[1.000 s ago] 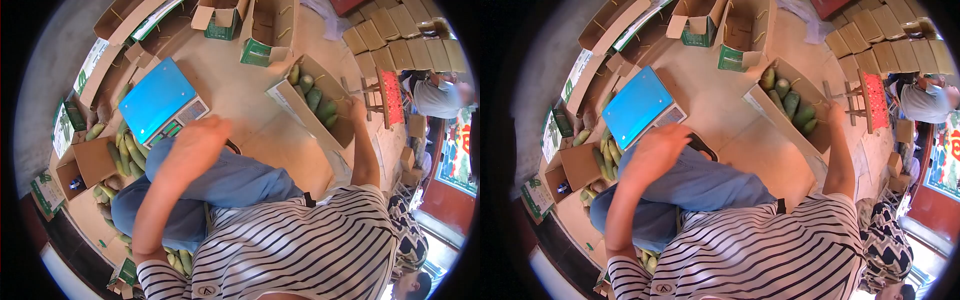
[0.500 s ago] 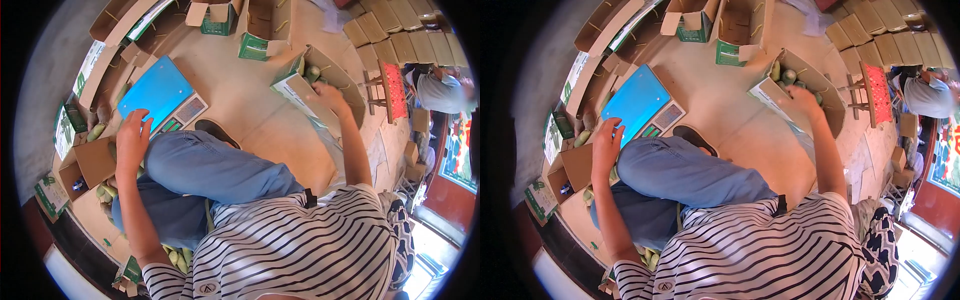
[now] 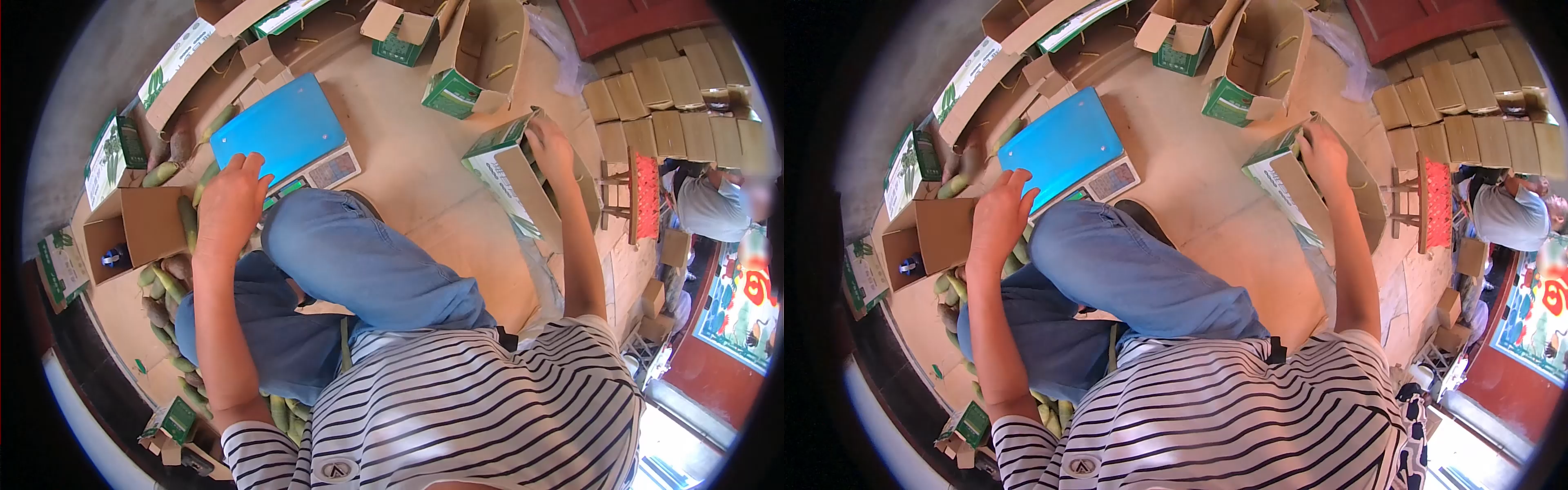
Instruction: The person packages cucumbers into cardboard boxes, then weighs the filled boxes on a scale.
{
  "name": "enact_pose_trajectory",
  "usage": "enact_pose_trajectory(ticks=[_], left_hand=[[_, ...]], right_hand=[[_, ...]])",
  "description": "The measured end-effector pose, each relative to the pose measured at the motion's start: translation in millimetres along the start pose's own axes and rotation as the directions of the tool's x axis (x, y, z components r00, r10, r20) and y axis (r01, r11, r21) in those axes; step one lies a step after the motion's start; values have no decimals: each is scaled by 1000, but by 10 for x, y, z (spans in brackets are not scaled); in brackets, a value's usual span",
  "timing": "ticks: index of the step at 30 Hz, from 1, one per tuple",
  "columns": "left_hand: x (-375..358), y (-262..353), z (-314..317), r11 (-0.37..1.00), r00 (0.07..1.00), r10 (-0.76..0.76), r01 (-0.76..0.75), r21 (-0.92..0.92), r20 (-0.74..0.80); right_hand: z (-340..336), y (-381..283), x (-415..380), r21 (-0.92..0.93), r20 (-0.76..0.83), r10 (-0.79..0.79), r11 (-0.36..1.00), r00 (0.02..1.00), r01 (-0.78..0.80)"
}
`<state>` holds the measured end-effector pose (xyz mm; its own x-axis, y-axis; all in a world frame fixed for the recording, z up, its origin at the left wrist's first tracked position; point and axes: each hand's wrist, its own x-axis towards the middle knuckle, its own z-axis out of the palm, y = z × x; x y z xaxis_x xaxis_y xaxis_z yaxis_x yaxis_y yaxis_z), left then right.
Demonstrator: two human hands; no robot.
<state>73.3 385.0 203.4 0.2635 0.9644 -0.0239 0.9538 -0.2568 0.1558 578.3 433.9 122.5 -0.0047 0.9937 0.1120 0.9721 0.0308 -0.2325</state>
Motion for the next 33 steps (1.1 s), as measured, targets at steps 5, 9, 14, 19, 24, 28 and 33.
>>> enact_pose_trajectory(ticks=[5, 9, 14, 19, 24, 28, 33], left_hand=[[-3, -34, -9, 999, 998, -44, 45, -20, 46], [-36, -92, 27, 997, 997, -68, 69, -26, 45], [-75, -128, -21, 998, 997, -66, 67, -10, 48], [-80, -123, -52, 998, 997, -60, 60, -2, 45], [-137, -108, -89, 998, 998, -56, 57, -33, 31], [-171, -128, -93, 997, 998, -68, 69, -39, 15], [-237, -269, -91, 992, 992, -120, 118, -33, -40]], right_hand=[[612, -431, 804, -108, -96, -240, 967, 966, 230], [1021, -613, 1057, -226, 192, -50, 970, 980, 94], [936, -944, 912, -105, 372, -184, 965, 910, 239], [909, -1199, 426, 31, 346, -261, 963, 901, 267], [1050, -1190, 233, 94, 217, -237, 971, 947, 221], [513, -1258, 477, 170, 10, -196, 967, 981, 191], [-755, -1800, 274, 587, 146, -68, 809, 987, -31]])
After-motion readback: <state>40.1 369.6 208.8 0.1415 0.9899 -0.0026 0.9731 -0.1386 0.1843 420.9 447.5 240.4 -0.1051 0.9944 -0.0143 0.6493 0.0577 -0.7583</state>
